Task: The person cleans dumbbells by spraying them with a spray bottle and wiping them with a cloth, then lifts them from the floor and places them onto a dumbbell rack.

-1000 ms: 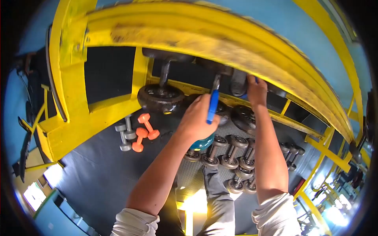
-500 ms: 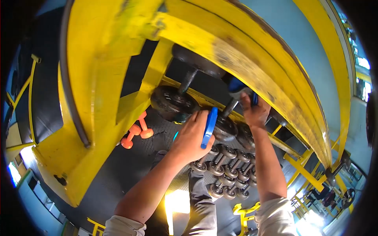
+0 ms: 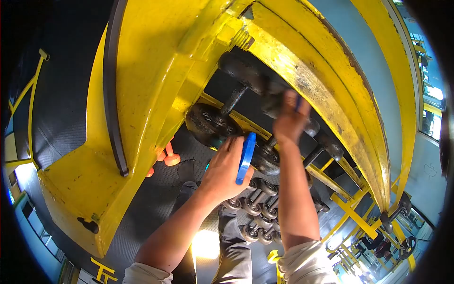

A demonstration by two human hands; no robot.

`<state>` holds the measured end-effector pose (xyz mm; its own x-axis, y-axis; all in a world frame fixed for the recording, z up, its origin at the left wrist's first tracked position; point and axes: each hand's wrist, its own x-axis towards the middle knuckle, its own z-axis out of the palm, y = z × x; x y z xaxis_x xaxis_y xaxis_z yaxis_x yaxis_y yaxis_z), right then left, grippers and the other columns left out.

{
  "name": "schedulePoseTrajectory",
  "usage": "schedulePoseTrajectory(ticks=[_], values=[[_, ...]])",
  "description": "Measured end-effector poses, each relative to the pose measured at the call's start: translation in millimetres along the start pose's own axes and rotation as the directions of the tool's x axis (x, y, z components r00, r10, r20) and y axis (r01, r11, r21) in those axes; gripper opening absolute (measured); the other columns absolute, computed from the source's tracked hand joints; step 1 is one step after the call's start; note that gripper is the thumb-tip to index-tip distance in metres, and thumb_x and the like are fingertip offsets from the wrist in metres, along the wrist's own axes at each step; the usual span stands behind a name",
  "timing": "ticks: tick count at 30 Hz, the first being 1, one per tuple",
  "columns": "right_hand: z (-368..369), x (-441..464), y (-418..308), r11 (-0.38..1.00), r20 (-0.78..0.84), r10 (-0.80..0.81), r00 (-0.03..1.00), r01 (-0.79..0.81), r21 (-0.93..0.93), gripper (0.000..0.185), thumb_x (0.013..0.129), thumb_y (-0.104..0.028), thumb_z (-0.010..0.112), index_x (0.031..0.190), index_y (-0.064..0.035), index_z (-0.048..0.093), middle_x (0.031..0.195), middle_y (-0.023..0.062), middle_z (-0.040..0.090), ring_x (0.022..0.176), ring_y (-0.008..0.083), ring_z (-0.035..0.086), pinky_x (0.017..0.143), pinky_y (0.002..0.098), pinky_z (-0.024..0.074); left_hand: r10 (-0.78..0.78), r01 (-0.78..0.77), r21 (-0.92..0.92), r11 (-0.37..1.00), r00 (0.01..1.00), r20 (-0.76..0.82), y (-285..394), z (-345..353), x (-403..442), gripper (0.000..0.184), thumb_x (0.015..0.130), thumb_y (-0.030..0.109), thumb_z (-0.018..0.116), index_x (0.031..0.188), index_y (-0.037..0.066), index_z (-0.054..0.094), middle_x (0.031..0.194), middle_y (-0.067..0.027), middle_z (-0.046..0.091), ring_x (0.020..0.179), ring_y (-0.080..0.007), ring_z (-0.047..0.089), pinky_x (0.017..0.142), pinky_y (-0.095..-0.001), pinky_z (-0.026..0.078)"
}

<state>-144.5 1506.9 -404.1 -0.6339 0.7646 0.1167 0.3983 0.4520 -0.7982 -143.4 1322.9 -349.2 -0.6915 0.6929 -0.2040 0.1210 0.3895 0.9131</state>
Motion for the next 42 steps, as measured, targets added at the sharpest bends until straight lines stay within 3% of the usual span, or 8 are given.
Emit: schedulePoseTrajectory(ticks=[7, 11, 15, 18, 21, 24, 30, 42], values=[[71.5, 3.4, -30.7, 0.873, -0.173, -0.352, 0.920, 0.255, -0.416, 0.046, 0.080, -0.028, 0.067, 0.120, -0.0069, 0.061, 0.119, 0.0263, 0.055, 0.111, 0.0432, 0.050, 0.097, 0.0479, 0.0383, -0.061, 0.060, -0.012, 0.998, 0.996, -0.062, -1.3, -16.7, -5.2, 0.047, 0.074, 0.004, 0.059, 0.119, -0.001, 0.047, 0.109, -0.0215, 0.055, 0.103, -0.0417, 0.054, 0.088, -0.0448, 0.045], [95.2, 22.0, -42.2, 0.713, 0.364, -0.319, 0.875, 0.475, -0.515, 0.044, 0.074, -0.028, 0.070, 0.116, -0.0184, 0.065, 0.131, 0.0172, 0.051, 0.121, 0.0367, 0.047, 0.097, 0.0532, 0.0376, -0.068, 0.074, 0.062, 0.995, 0.993, -0.101, -8.2, -24.1, -7.5, 0.050, 0.074, 0.003, 0.060, 0.122, 0.001, 0.048, 0.115, -0.0199, 0.056, 0.108, -0.0389, 0.055, 0.093, -0.0431, 0.045], [81.3, 24.4, -40.2, 0.740, 0.510, -0.277, 0.815, 0.519, -0.428, 0.046, 0.074, -0.028, 0.071, 0.119, -0.0199, 0.064, 0.130, 0.0163, 0.052, 0.121, 0.0391, 0.047, 0.098, 0.0521, 0.0376, -0.138, 0.144, 0.062, 0.988, 0.987, -0.086, -9.1, -25.5, -8.2, 0.049, 0.075, 0.005, 0.060, 0.123, 0.001, 0.048, 0.116, -0.0187, 0.058, 0.108, -0.0370, 0.057, 0.091, -0.0409, 0.047], [39.5, 7.3, -13.6, 0.851, 0.143, -0.425, 0.894, 0.449, -0.274, 0.048, 0.077, -0.029, 0.070, 0.123, -0.0202, 0.062, 0.128, 0.0184, 0.054, 0.120, 0.0399, 0.048, 0.101, 0.0510, 0.0370, -0.118, 0.124, 0.073, 0.990, 0.990, -0.076, -6.3, -27.1, -12.5, 0.049, 0.074, 0.005, 0.061, 0.122, 0.000, 0.049, 0.114, -0.0187, 0.058, 0.106, -0.0365, 0.058, 0.091, -0.0407, 0.047], [43.0, 9.5, -24.9, 0.870, 0.060, -0.410, 0.910, 0.410, -0.273, 0.047, 0.078, -0.032, 0.069, 0.122, -0.0194, 0.062, 0.122, 0.0177, 0.058, 0.114, 0.0402, 0.054, 0.098, 0.0500, 0.0399, -0.045, 0.052, 0.067, 0.996, 0.994, -0.097, -7.9, -28.5, -12.0, 0.050, 0.073, 0.003, 0.062, 0.121, -0.001, 0.049, 0.111, -0.0191, 0.060, 0.103, -0.0369, 0.059, 0.089, -0.0403, 0.047], [88.7, 25.3, -48.3, 0.747, 0.444, -0.202, 0.873, 0.431, -0.507, 0.037, 0.085, -0.031, 0.062, 0.118, -0.0168, 0.062, 0.123, 0.0152, 0.059, 0.113, 0.0393, 0.055, 0.098, 0.0480, 0.0414, -0.018, 0.024, 0.058, 0.998, 0.995, -0.093, -8.9, -30.4, -7.1, 0.050, 0.073, 0.003, 0.062, 0.121, -0.001, 0.049, 0.110, -0.0192, 0.059, 0.102, -0.0373, 0.059, 0.089, -0.0406, 0.047], [115.5, 87.3, -40.9, 0.821, 0.526, -0.101, 0.844, 0.369, -0.435, 0.036, 0.084, -0.030, 0.061, 0.118, -0.0158, 0.062, 0.124, 0.0165, 0.058, 0.112, 0.0393, 0.055, 0.098, 0.0473, 0.0413, 0.023, -0.021, 0.030, 0.999, 0.998, -0.053, -9.8, -39.3, -9.6, 0.048, 0.074, 0.003, 0.061, 0.120, -0.001, 0.049, 0.110, -0.0198, 0.059, 0.102, -0.0381, 0.058, 0.089, -0.0420, 0.046], [-31.0, 97.6, -38.8, 0.782, 0.597, 0.259, 0.759, 0.199, -0.591, 0.038, 0.082, -0.030, 0.062, 0.116, -0.0127, 0.062, 0.124, 0.0192, 0.057, 0.111, 0.0396, 0.055, 0.099, 0.0452, 0.0422, -0.100, 0.102, 0.028, 0.994, 0.993, -0.058, -18.6, -40.9, -23.7, 0.046, 0.073, 0.004, 0.060, 0.118, -0.002, 0.050, 0.113, -0.0200, 0.059, 0.104, -0.0374, 0.058, 0.091, -0.0410, 0.046]])
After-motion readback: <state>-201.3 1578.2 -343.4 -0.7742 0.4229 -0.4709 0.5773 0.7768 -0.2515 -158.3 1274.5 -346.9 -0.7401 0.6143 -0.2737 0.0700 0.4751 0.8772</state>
